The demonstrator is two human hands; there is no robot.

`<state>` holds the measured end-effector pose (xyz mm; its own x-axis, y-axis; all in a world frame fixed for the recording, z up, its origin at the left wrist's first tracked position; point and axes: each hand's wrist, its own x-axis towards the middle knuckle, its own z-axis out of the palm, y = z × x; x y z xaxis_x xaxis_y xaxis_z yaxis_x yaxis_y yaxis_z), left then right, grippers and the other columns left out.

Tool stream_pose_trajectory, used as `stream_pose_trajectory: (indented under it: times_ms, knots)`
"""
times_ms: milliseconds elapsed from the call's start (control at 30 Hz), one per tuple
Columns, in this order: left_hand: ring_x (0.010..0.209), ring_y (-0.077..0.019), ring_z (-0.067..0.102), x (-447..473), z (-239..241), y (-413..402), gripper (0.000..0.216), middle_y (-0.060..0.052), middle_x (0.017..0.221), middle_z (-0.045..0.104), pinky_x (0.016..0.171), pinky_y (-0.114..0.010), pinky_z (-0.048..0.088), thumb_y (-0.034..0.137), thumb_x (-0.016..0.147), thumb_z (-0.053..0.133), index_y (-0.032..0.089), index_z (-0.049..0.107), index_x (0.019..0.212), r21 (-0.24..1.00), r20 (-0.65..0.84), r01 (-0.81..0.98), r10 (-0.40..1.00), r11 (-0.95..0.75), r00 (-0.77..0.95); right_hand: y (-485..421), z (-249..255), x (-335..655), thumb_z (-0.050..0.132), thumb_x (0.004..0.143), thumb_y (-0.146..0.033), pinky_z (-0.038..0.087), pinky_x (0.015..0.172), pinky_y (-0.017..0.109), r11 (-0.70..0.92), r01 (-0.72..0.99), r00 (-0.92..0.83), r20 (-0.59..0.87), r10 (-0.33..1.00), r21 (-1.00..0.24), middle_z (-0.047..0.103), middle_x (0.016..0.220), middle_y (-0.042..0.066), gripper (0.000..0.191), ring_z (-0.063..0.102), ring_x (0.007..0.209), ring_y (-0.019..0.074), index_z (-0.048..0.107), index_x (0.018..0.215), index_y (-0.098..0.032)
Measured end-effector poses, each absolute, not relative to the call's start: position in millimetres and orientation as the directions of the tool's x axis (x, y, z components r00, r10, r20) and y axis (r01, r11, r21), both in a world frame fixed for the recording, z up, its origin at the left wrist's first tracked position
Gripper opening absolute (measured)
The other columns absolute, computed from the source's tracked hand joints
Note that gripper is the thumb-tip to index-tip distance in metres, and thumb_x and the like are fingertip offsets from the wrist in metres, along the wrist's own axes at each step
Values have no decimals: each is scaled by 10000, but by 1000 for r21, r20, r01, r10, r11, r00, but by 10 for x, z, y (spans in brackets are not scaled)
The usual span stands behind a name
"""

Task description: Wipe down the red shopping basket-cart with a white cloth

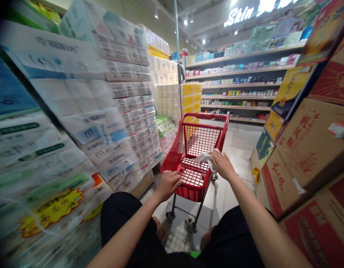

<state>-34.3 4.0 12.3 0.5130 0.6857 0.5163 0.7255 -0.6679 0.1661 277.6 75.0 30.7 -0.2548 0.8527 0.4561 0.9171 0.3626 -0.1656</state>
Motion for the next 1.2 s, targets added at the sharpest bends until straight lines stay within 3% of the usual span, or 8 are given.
stream_pose_trajectory:
  times_ms: [167, 433, 633, 733, 867, 1000, 1100, 1200]
  knots:
    - [794, -184, 500, -347, 89, 49, 387, -35, 839, 590, 758, -330, 325, 485, 969, 385, 208, 579, 783, 119, 526, 755, 686, -645, 504, 482, 157, 2602, 221, 985, -383, 248, 1118, 516, 413, 893, -271, 518, 811, -180, 573, 1304, 19, 424, 372, 1350, 216, 543, 1246, -293]
    - [804, -191, 501, -326, 79, 15, 372, -42, 854, 586, 754, -336, 326, 495, 957, 409, 218, 604, 804, 121, 525, 762, 692, -636, 495, -243, 57, 2213, 297, 972, -331, 173, 1173, 501, 483, 871, -347, 578, 739, -95, 598, 1229, 2, 354, 378, 1330, 213, 535, 1233, -303]
    - [828, -198, 509, -252, 54, 30, 366, -43, 855, 586, 766, -339, 330, 491, 957, 414, 215, 598, 802, 125, 543, 771, 694, -624, 473, -516, 14, 1822, 384, 955, -317, 200, 1161, 519, 422, 906, -328, 584, 742, -28, 602, 1160, 86, 341, 468, 1221, 254, 505, 1264, -237]
    - [844, -205, 522, -185, 30, 39, 360, -49, 858, 591, 790, -347, 341, 480, 965, 397, 200, 590, 848, 170, 552, 769, 706, -616, 443, -541, -18, 1619, 422, 922, -254, 241, 1123, 566, 364, 931, -276, 606, 746, -24, 559, 1249, 143, 446, 428, 1265, 309, 424, 1364, -196]
    - [906, -212, 545, -174, 21, 35, 333, -56, 950, 609, 855, -366, 373, 415, 996, 316, 185, 542, 1078, 334, 576, 695, 721, -637, 384, -621, 25, 1395, 446, 868, -210, 267, 1116, 558, 472, 873, -318, 586, 745, -127, 356, 1482, 143, 696, 286, 1382, 319, 166, 1506, -203]
    - [1056, -236, 531, -243, 47, 8, 473, -99, 1164, 578, 934, -406, 397, 489, 945, 432, 192, 406, 1312, 471, 604, 581, 723, -664, 336, -671, 166, 1403, 377, 889, -218, 300, 1135, 468, 597, 699, -334, 558, 760, -394, 212, 1560, 93, 745, 212, 1430, 228, -13, 1524, -215]
    - [1148, -253, 493, -251, 90, -31, 661, -102, 1276, 534, 982, -423, 394, 505, 845, 609, 237, 347, 1390, 527, 604, 540, 736, -657, 306, -580, 259, 1603, 334, 927, -237, 292, 1142, 445, 578, 656, -225, 606, 763, -485, 243, 1550, 76, 633, 236, 1422, 204, 102, 1517, -236]
    - [1118, -222, 520, -231, 159, -46, 511, -61, 1258, 566, 974, -394, 412, 397, 890, 572, 280, 410, 1360, 593, 597, 503, 763, -629, 249, -444, 270, 1873, 324, 962, -284, 233, 1162, 464, 526, 752, -202, 621, 758, -397, 401, 1470, 57, 504, 331, 1376, 196, 278, 1463, -263]
